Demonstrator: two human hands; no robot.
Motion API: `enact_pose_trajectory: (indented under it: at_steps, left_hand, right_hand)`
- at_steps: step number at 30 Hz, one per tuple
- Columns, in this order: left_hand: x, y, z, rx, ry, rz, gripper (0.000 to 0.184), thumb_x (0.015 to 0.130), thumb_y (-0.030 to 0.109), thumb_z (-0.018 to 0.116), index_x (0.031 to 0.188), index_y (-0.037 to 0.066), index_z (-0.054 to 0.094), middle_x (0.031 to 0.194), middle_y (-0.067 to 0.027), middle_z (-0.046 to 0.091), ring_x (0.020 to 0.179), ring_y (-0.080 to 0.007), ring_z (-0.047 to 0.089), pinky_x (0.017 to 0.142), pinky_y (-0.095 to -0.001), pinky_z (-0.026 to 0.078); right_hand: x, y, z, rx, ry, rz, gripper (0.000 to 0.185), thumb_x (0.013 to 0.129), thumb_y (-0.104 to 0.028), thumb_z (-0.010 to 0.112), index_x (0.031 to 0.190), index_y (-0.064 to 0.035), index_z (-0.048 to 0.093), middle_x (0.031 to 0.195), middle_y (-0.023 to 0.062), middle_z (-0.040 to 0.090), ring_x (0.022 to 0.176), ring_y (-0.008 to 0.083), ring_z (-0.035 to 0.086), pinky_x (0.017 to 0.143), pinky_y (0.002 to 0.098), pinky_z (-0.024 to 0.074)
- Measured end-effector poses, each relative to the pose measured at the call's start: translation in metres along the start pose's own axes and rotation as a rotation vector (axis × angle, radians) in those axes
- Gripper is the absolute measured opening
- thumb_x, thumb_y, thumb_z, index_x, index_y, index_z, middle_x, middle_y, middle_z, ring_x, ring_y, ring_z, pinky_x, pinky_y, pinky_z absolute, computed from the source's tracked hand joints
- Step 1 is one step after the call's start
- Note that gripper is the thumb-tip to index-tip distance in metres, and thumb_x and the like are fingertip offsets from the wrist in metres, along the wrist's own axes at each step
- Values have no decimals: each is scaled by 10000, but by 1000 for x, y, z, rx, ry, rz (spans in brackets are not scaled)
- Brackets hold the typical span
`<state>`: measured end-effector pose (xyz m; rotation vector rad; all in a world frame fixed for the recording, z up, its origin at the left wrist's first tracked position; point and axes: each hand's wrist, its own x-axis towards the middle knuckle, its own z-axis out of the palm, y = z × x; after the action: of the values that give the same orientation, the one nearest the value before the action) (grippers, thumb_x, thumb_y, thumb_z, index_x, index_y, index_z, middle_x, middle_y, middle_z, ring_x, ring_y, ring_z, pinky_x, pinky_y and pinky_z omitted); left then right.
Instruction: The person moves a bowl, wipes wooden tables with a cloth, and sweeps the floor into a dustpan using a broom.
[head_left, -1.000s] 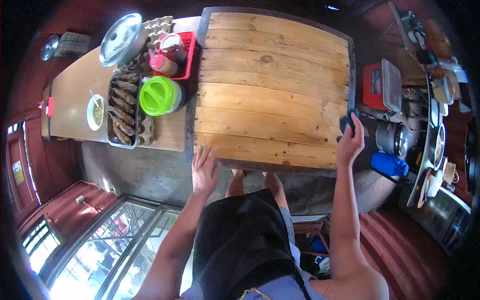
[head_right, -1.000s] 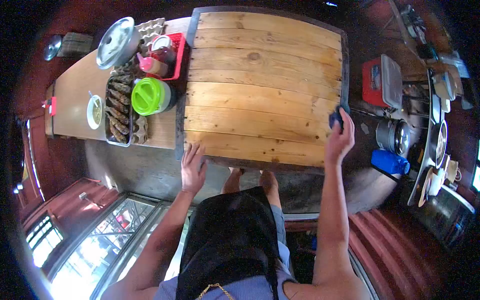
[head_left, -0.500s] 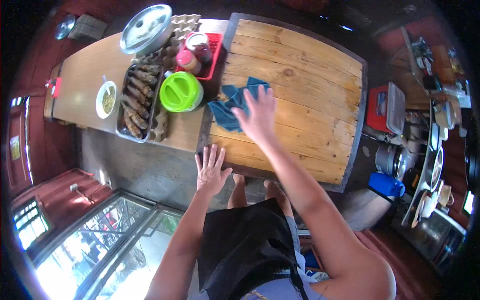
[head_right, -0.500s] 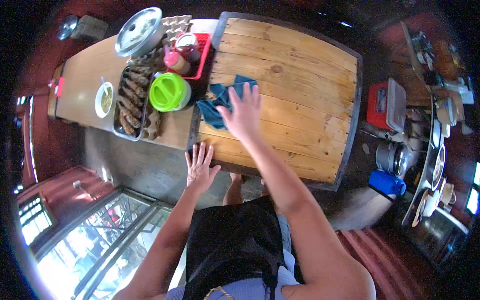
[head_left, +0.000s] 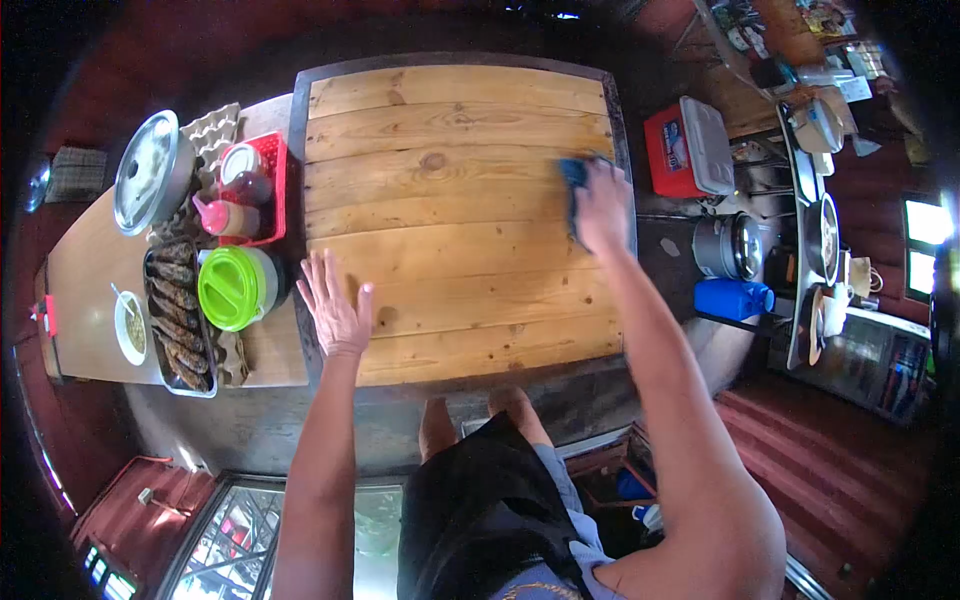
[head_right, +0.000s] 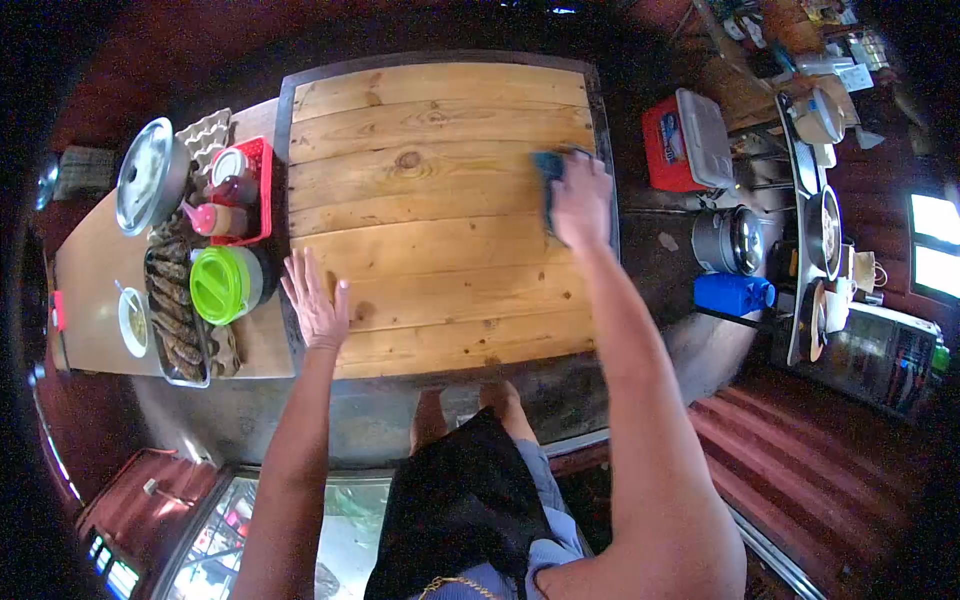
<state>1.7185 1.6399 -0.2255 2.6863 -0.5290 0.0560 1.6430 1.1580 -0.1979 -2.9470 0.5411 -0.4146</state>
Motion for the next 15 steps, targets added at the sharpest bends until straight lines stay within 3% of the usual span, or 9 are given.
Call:
enact_pose_trajectory:
  at_steps: [1,2,3,5,9,10,11,12,15]
  left_hand:
    - [2,2,0,0,5,-1,887,1028,489,606,1712,68,230,1761,-235,230,1640,-459,159,1318,-634,90]
    - [1,6,-2,5,9,16,935,1001,516,635,1711,64,228,1758,-243,232,1639,-462,162,1319,-632,94]
    - [1,8,-5,17,13,30,984,974,543,665,1710,59,226,1755,-250,234,1637,-464,164,1320,-631,98]
    - [4,8,-8,22,2,-21,1096,912,638,698,1705,46,226,1749,-269,228,1634,-471,164,1319,-636,107]
    - [3,0,-3,26,-11,-39,1152,906,781,610,1701,43,224,1751,-275,211,1631,-471,176,1311,-645,115]
    - [2,-3,-2,9,-4,-40,1145,910,784,600,1697,38,231,1747,-274,221,1628,-470,188,1309,-646,117]
    - [1,-6,-1,-10,9,-40,1139,915,787,589,1693,32,238,1742,-273,231,1625,-468,199,1307,-647,119]
    - [1,-7,-4,-6,13,-39,1139,915,787,589,1693,32,238,1742,-273,231,1625,-468,199,1307,-647,119]
    - [0,-6,-2,-63,32,-9,1130,918,788,581,1682,21,257,1730,-267,259,1619,-464,214,1306,-646,123]
  right_hand:
    - [-8,32,-3,-94,-75,51,530,1033,-204,598,1516,-12,495,1590,199,491,1492,415,400,1242,539,300]
    - [-27,68,32,-154,-12,133,559,1086,-262,544,1577,-11,451,1677,206,410,1578,412,316,1298,555,229]
    - [-31,68,39,-109,-30,212,585,1119,-299,487,1623,-15,399,1716,222,350,1615,438,249,1322,562,180]
    - [-28,25,62,-176,23,294,593,1115,-315,491,1611,1,412,1692,262,370,1589,483,284,1311,573,206]
    - [28,-196,67,25,-25,10,652,1082,-328,536,1589,60,404,1622,289,438,1550,493,350,1309,573,221]
    - [49,-249,59,22,-169,-100,685,1073,-334,530,1609,61,369,1650,278,408,1581,468,311,1328,556,189]
    - [75,-290,76,217,-252,-200,652,1079,-288,481,1621,54,363,1684,265,376,1591,433,308,1332,543,190]
    - [89,-329,99,215,-171,-290,630,1071,-235,471,1621,52,364,1687,260,375,1587,420,320,1331,534,197]
    - [129,-354,137,285,-17,-470,580,1035,-114,467,1588,49,408,1649,255,420,1537,407,385,1307,518,251]
